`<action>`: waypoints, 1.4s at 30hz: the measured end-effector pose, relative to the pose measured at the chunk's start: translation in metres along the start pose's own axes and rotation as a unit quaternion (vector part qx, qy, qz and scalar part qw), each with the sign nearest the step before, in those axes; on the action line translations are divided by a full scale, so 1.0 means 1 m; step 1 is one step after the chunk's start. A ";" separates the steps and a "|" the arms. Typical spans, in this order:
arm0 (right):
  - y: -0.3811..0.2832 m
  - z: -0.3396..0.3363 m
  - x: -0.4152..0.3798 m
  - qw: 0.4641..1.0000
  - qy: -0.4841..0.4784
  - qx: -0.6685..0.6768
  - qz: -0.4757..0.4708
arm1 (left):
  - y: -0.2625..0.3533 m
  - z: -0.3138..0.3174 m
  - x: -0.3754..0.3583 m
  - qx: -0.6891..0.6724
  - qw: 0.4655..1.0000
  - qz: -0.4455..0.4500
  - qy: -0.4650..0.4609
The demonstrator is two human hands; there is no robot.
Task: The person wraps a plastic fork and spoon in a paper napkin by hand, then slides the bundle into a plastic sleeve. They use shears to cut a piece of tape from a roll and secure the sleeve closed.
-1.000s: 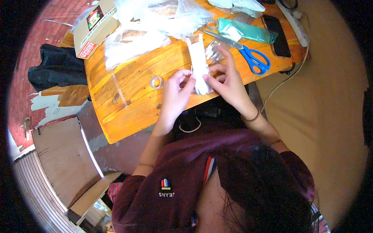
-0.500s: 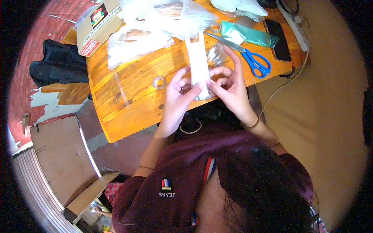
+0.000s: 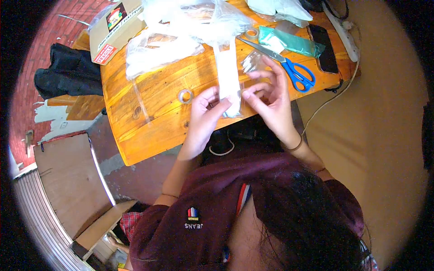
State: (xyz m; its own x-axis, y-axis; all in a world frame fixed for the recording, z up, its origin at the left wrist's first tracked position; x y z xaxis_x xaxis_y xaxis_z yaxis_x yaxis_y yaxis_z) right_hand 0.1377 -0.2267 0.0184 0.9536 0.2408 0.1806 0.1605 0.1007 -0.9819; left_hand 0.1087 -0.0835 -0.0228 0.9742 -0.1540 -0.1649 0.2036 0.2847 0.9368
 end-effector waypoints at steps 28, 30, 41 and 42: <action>-0.062 0.012 0.016 0.962 -0.060 -0.214 -0.155 | 0.017 0.012 -0.011 -0.018 0.999 -0.013 -0.025; -0.070 0.014 0.016 0.947 -0.063 -0.264 -0.171 | 0.019 0.013 -0.011 -0.016 0.999 -0.009 -0.030; -0.089 0.024 0.017 0.905 -0.081 -0.353 -0.222 | 0.018 0.014 -0.013 0.015 0.999 -0.020 -0.039; -0.088 0.024 0.017 0.905 -0.079 -0.355 -0.221 | 0.018 0.014 -0.013 0.023 0.999 -0.019 -0.037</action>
State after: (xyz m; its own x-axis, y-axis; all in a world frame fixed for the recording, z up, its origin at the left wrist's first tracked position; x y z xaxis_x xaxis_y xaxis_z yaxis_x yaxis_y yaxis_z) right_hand 0.1336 -0.2078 0.1094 0.7174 0.4697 0.5146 0.6936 -0.4113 -0.5914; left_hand 0.0979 -0.0891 0.0005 0.9556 -0.2342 -0.1789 0.2340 0.2343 0.9436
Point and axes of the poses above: each hand's wrist, its own x-axis towards the middle knuckle, its own z-axis out of the palm, y = z × x, the point moved 10 cm from there along x, towards the middle knuckle, and after that the axes turned 6 degrees about -y, right-handed, at the moved point
